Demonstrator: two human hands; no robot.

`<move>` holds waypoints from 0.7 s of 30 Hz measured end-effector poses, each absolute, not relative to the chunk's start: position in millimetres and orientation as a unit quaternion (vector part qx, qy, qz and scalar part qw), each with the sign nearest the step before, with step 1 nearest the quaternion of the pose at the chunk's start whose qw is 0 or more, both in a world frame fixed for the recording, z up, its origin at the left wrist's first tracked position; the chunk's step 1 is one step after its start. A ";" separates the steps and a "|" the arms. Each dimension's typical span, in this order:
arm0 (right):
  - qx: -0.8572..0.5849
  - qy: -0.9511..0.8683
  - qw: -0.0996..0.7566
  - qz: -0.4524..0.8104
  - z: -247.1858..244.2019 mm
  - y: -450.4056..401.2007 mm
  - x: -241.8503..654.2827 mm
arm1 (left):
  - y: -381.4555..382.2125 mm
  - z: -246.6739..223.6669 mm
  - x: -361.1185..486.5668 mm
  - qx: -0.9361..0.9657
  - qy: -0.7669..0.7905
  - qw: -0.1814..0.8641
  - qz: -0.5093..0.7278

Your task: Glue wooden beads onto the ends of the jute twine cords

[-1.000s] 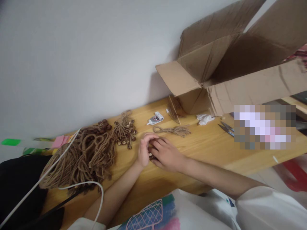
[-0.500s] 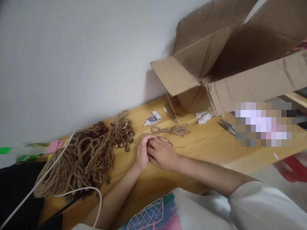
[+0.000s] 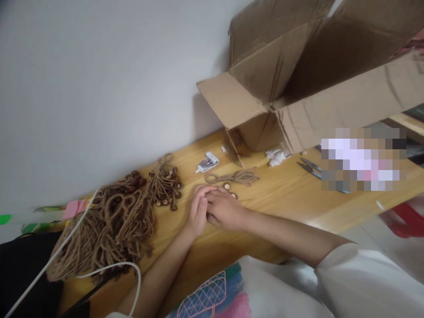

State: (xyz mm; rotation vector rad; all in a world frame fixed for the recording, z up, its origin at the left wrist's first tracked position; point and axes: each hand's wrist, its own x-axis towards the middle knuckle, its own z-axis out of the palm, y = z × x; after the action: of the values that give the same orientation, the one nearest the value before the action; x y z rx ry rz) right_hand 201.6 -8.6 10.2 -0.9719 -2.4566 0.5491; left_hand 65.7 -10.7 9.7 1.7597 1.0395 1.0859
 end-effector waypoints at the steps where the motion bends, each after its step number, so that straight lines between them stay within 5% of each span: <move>1: -0.349 -0.887 0.226 0.201 10.4 -8.3 202.2 | -10.7 10.2 65.8 0.698 0.412 0.401 0.427; 21: -0.309 -0.847 0.349 0.254 19.6 -5.6 209.4 | -12.2 15.1 66.1 0.715 0.403 0.396 0.411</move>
State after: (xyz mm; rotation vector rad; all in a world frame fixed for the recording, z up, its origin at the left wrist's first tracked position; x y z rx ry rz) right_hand 209.4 -5.6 19.6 -0.8016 -2.1963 0.6585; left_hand 66.1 -12.2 15.1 1.8122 1.0211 1.0416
